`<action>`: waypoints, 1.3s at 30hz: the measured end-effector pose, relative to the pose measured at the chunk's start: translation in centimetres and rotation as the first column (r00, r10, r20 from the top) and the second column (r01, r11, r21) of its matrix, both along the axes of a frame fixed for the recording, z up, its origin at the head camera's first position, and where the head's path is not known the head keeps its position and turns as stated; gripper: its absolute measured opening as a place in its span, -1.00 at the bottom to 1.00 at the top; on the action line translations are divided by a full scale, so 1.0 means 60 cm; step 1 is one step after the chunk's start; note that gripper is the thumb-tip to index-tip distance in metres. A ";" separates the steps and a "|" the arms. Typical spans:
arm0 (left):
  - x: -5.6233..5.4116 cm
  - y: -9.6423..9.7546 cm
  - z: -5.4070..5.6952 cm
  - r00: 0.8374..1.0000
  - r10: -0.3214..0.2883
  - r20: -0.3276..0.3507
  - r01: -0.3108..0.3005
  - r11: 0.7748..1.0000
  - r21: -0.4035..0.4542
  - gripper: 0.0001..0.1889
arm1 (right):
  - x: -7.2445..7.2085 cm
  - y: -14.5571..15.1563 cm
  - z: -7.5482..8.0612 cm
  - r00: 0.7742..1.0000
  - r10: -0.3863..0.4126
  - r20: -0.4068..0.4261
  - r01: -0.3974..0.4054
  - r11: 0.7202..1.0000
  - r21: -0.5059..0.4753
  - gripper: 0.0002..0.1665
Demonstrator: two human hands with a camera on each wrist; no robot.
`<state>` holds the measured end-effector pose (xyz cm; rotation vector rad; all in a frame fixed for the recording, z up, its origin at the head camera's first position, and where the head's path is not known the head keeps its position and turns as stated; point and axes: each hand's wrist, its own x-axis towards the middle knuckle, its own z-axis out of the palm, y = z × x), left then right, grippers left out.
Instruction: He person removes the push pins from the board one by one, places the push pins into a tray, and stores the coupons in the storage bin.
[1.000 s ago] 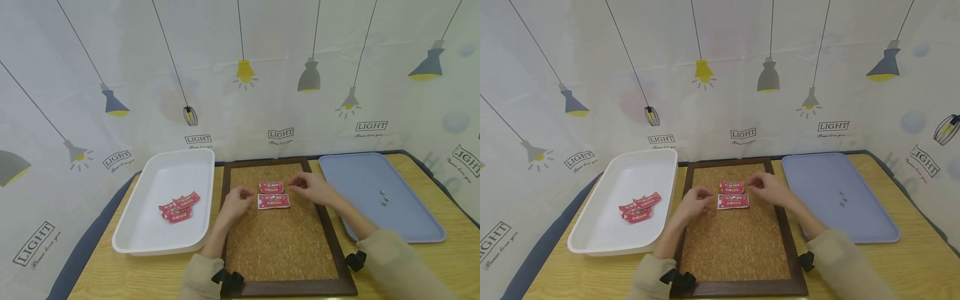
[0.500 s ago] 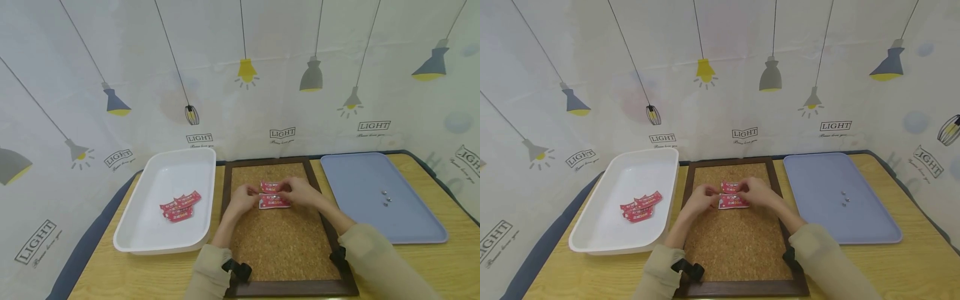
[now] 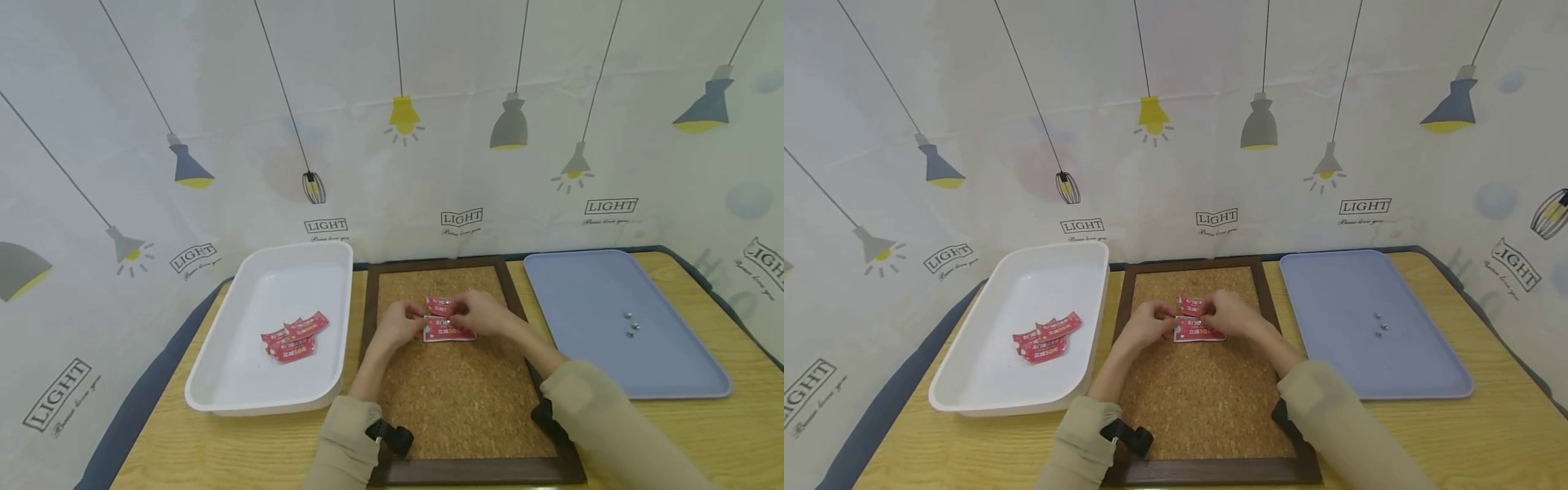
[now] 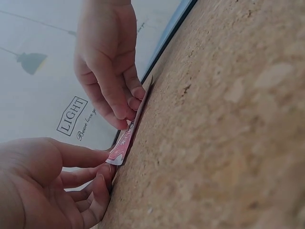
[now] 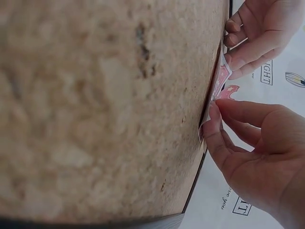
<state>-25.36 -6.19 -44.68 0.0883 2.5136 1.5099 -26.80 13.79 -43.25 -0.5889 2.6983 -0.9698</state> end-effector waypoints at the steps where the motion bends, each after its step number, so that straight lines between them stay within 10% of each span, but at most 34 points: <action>1: -0.001 0.000 -0.001 1.000 0.001 0.002 -0.001 1.000 0.001 -0.85 | 0.000 -0.001 0.001 1.000 -0.001 0.000 0.001 1.000 0.001 -0.92; 39: 0.003 0.004 -0.002 0.999 0.023 -0.033 -0.023 1.000 0.000 -0.95 | -0.005 -0.015 0.000 0.998 -0.031 0.050 0.031 1.000 0.002 -0.90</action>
